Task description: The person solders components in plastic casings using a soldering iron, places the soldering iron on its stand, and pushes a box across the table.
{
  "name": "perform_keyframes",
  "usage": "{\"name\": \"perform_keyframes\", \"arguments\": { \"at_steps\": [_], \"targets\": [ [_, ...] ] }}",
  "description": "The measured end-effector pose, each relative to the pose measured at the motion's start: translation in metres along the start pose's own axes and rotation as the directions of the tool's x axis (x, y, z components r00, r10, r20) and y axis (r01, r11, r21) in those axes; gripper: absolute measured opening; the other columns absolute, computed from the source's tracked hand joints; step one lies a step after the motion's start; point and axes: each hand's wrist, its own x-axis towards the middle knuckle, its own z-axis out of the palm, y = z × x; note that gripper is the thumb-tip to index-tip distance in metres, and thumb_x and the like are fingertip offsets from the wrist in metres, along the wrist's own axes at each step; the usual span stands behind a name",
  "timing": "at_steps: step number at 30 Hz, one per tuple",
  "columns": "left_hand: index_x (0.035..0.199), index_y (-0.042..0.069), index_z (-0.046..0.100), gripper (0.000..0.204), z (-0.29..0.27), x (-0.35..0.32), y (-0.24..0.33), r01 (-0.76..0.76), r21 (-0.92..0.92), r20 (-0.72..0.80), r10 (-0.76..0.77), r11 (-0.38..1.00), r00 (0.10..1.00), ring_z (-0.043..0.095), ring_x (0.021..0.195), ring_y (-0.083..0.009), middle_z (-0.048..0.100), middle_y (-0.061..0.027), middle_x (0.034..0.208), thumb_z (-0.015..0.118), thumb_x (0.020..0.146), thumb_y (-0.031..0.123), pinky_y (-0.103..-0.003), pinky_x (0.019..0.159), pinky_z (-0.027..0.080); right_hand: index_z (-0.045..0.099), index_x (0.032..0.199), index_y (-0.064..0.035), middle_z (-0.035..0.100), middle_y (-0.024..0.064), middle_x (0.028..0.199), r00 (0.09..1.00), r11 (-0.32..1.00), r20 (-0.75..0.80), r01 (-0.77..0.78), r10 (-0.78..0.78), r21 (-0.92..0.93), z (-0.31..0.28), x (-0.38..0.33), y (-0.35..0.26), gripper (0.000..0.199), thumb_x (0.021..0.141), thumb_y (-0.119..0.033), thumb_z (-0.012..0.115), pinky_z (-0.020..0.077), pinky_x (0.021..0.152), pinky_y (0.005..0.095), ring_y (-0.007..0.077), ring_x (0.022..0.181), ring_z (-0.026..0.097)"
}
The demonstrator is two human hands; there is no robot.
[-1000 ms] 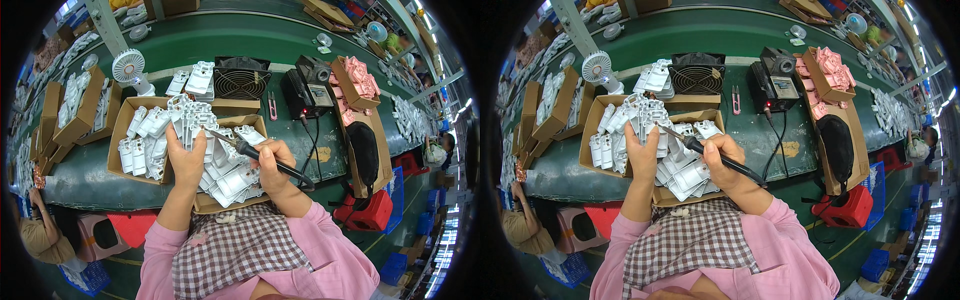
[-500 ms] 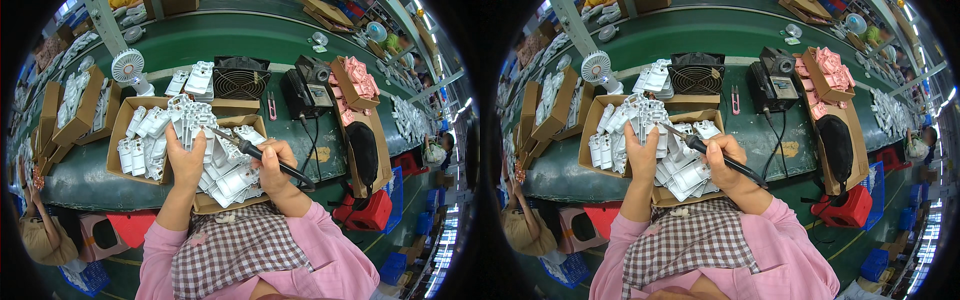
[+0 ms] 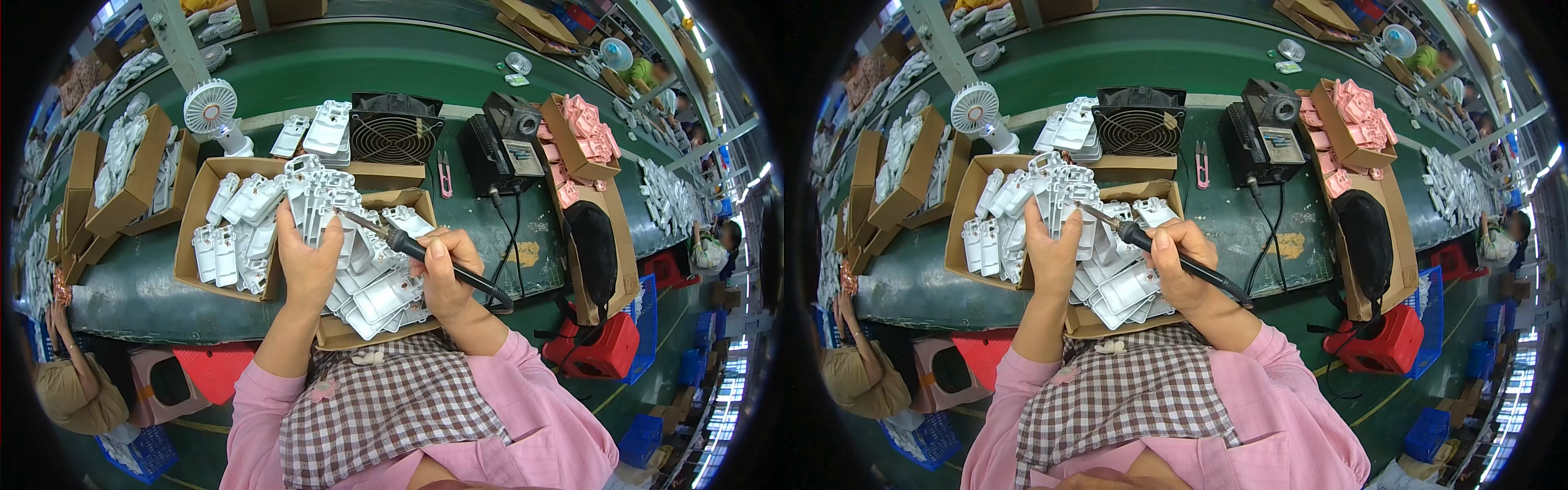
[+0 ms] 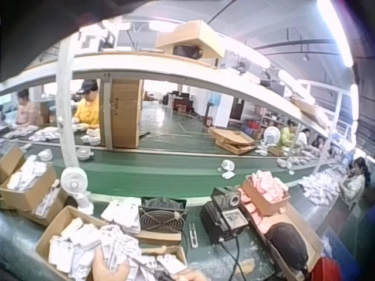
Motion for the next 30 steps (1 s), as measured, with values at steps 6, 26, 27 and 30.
{"name": "perform_keyframes", "arguments": {
  "at_steps": [6, 26, 27, 30],
  "targets": [
    [0.126, -0.002, 0.037, 0.052, 0.0, -0.002, 0.002, 0.012, 0.003, 0.017, -0.012, 1.0, 1.0, 0.055, 0.095, -0.0136, 0.056, -0.0096, 0.108, 0.06, 0.08, 0.002, -0.027, 0.085, 0.044, 0.052, 0.082, 0.001, 0.056, 0.0103, 0.069, 1.0, 1.0, 0.001, 0.011, -0.011, -0.007, 0.0, -0.001, 0.0, 0.02, 0.092, -0.016, 0.049, 0.0396, 0.047, 0.0219, 0.0083, 0.051, 0.047],
    [0.127, 0.001, 0.036, 0.051, -0.006, 0.004, -0.002, 0.147, -0.489, 0.077, -0.125, 0.86, 0.989, 0.056, 0.099, -0.0143, 0.054, -0.0097, 0.115, 0.06, 0.083, -0.001, -0.028, 0.087, 0.045, 0.048, 0.086, -0.0003, 0.053, 0.0136, 0.072, 0.987, 0.985, -0.137, 0.108, -0.089, 0.136, -0.002, -0.003, 0.004, 0.022, 0.09, -0.022, 0.048, 0.041, 0.042, 0.0249, 0.0137, 0.048, 0.047],
    [0.127, 0.001, 0.036, 0.049, -0.006, 0.005, -0.003, 0.158, -0.553, 0.063, -0.147, 0.818, 0.987, 0.056, 0.1, -0.0145, 0.054, -0.0098, 0.115, 0.059, 0.084, -0.001, -0.028, 0.087, 0.045, 0.048, 0.086, -0.0003, 0.053, 0.0136, 0.072, 0.987, 0.985, -0.138, 0.107, -0.088, 0.136, -0.002, -0.003, 0.004, 0.022, 0.09, -0.022, 0.048, 0.041, 0.042, 0.0249, 0.0137, 0.048, 0.047],
    [0.126, 0.002, 0.037, 0.045, -0.004, 0.008, -0.011, 0.109, -0.481, 0.004, -0.121, 0.87, 0.993, 0.055, 0.101, -0.0147, 0.054, -0.0098, 0.115, 0.057, 0.086, -0.002, -0.028, 0.087, 0.045, 0.048, 0.087, -0.0007, 0.053, 0.0136, 0.072, 0.983, 0.984, -0.151, 0.122, -0.102, 0.133, -0.003, -0.003, 0.004, 0.022, 0.09, -0.022, 0.048, 0.0412, 0.043, 0.0248, 0.0141, 0.048, 0.047]
  ]
}}
